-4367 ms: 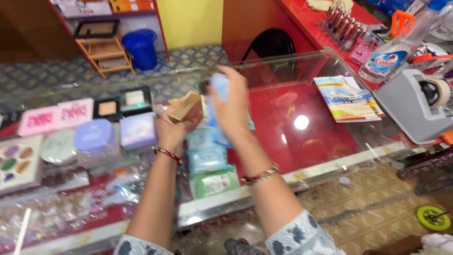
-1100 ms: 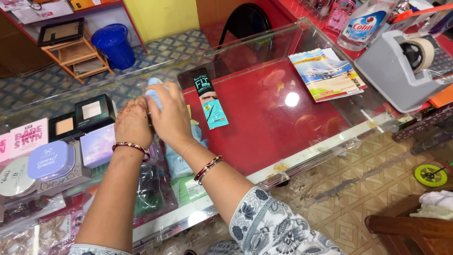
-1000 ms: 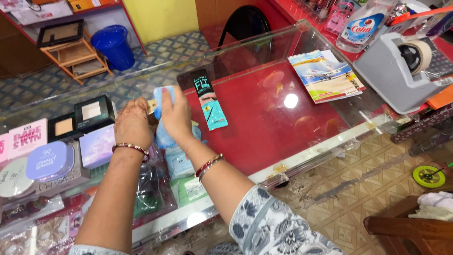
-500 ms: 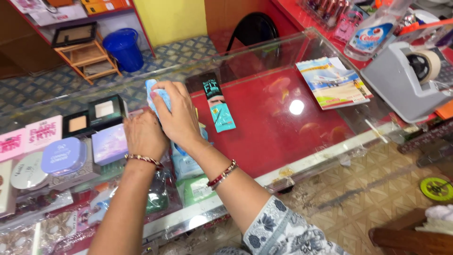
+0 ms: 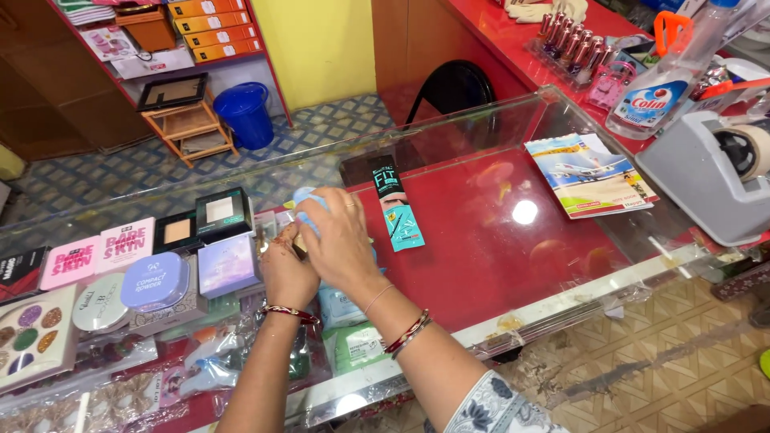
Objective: The person wipes various cosmetic items, including compacts, boxes, and tubes, with a blue cloth on a glass display counter. The person picks up each item individually, wipes it thoroughly, and places it back on the counter in a different position.
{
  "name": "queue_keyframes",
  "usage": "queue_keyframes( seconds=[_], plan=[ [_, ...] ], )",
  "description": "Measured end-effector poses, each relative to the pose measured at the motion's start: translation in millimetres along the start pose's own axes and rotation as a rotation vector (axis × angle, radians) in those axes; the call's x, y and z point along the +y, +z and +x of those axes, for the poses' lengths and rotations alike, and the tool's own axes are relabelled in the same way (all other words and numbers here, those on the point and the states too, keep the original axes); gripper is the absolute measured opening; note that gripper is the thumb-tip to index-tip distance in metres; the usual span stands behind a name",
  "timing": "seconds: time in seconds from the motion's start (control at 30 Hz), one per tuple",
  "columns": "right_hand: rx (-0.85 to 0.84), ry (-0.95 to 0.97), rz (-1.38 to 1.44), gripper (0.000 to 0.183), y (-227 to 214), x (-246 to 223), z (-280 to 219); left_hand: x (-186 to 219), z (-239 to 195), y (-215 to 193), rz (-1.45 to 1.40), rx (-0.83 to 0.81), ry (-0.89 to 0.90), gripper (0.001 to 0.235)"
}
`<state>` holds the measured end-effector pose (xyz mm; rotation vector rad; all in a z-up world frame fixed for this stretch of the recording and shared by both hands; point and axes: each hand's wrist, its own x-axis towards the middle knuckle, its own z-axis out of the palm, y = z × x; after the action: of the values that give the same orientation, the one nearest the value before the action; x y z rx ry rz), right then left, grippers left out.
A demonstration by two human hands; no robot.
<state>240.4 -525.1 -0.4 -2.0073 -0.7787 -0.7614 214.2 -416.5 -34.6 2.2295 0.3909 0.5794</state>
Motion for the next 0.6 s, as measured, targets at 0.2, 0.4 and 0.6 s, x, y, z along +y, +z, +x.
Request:
queue_keyframes(
  seconds=[0.2,0.4,0.6],
  plan=[
    [0.012,0.368,0.265,0.021,12,33,1,12,-5,-7,-0.027,-0.037,0.013,0.045],
    [0.361,0.786,0.738,0.024,34,63,-7,-2,0,-3,-0.066,-0.008,0.032,0.053],
    [0.251,0.219,0.392,0.027,6,-2,-13,-18,15,10,-0.476,0.16,-0.002,0.037]
  ],
)
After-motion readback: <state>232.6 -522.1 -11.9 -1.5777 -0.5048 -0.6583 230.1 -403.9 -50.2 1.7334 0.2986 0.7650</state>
